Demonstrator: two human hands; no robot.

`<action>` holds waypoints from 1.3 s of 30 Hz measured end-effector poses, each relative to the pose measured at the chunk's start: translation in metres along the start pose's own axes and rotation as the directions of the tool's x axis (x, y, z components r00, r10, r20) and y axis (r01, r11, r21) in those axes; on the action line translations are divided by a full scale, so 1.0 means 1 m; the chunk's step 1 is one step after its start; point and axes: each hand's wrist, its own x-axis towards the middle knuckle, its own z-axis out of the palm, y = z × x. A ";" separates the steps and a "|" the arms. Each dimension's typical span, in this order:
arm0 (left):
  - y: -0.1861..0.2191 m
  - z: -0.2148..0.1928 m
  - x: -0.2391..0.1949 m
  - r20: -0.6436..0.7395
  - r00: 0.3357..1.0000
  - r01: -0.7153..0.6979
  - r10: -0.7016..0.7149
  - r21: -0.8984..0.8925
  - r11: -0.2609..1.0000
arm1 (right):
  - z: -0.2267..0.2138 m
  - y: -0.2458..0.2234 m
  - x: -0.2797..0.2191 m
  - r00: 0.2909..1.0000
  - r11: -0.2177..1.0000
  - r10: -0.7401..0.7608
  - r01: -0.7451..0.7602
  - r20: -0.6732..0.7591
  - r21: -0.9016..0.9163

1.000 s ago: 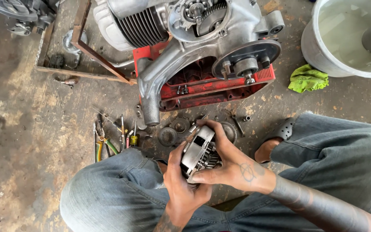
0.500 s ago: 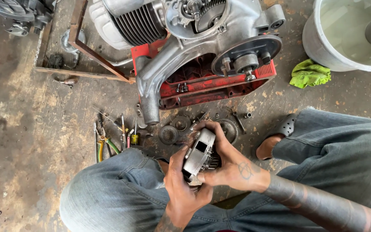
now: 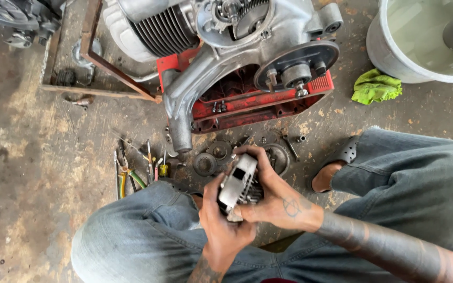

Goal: Disassembling and inspecting a motorcycle clutch assembly

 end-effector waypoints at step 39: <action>0.033 -0.004 0.031 0.009 1.000 -0.026 0.026 -0.003 1.000 | 0.002 -0.017 -0.011 0.983 0.993 -0.081 0.064 -0.167 -0.100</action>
